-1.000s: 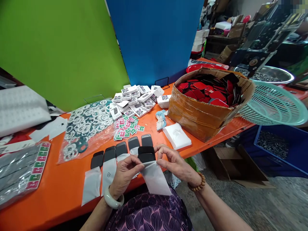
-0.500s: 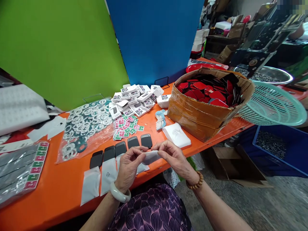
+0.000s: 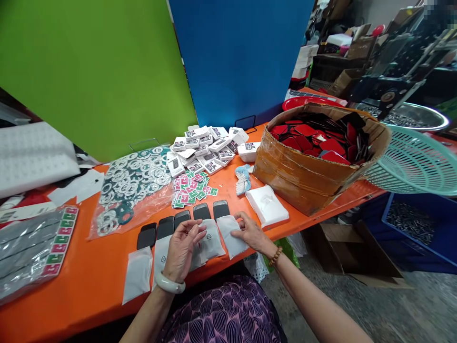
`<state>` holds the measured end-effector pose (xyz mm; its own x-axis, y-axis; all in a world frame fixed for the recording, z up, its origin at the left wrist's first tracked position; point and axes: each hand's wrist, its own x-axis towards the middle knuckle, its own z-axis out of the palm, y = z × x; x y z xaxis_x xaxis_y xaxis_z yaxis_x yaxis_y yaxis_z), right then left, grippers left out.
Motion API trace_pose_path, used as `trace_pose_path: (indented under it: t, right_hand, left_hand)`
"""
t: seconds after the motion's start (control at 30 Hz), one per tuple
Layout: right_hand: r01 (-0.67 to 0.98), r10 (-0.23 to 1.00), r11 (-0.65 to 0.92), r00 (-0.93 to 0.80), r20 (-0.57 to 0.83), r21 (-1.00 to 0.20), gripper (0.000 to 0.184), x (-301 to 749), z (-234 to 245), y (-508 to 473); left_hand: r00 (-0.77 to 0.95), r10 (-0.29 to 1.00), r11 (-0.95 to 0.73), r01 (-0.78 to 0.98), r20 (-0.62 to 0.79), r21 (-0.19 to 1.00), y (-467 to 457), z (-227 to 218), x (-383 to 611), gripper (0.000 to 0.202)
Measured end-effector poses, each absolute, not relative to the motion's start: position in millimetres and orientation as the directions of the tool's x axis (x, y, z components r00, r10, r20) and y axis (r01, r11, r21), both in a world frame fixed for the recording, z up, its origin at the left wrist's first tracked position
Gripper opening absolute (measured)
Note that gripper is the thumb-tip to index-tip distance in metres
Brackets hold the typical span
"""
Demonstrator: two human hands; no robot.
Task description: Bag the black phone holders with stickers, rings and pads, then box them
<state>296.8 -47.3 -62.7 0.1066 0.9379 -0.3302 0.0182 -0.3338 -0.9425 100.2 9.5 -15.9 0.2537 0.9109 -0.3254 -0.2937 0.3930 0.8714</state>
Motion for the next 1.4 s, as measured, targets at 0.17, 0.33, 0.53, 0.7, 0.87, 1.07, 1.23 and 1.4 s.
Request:
trace_pose_path:
  t: [0.17, 0.33, 0.53, 0.7, 0.87, 1.07, 1.23, 1.4]
  right_hand:
    - [0.309, 0.942, -0.314, 0.218, -0.255, -0.898, 0.027, 288.3, -64.2, -42.7]
    - [0.458, 0.948, -0.292, 0.253, -0.192, -0.840, 0.027, 284.6, -69.9, -29.3]
    - [0.516, 0.948, -0.295, 0.263, -0.179, -0.805, 0.026, 288.3, -71.9, -19.3]
    - [0.536, 0.957, -0.273, 0.236, -0.169, -0.799, 0.024, 283.5, -72.2, -31.3]
    - [0.692, 0.974, -0.151, 0.227, 0.013, -0.705, 0.024, 274.3, -68.7, -39.8]
    - [0.761, 0.892, -0.177, 0.393, 0.225, -0.624, 0.022, 311.1, -57.2, -48.4]
    - [0.769, 0.797, -0.359, 0.547, 0.256, -0.529, 0.017, 372.1, -54.3, -57.2]
    - [0.845, 0.843, -0.424, 0.500, 0.198, -0.326, 0.017, 391.5, -55.8, -45.6]
  left_hand:
    - [0.247, 0.908, 0.402, -0.284, -0.339, 0.870, 7.4, -23.7, 93.1, 0.030]
    - [0.250, 0.907, 0.403, -0.277, -0.340, 0.872, 6.8, -24.0, 96.3, 0.030]
    - [0.248, 0.906, 0.404, -0.260, -0.344, 0.877, 5.6, -25.4, 93.8, 0.030]
    - [0.243, 0.900, 0.416, -0.230, -0.361, 0.880, 4.5, -29.0, 91.8, 0.029]
    - [0.258, 0.899, 0.407, -0.187, -0.355, 0.894, 4.5, -27.7, 93.4, 0.029]
    - [0.253, 0.893, 0.415, -0.136, -0.373, 0.900, 6.7, -28.6, 92.1, 0.031]
    - [0.292, 0.874, 0.433, -0.106, -0.388, 0.895, 6.1, -30.2, 97.1, 0.035]
    - [0.328, 0.862, 0.430, -0.069, -0.387, 0.900, 3.4, -30.5, 101.5, 0.035]
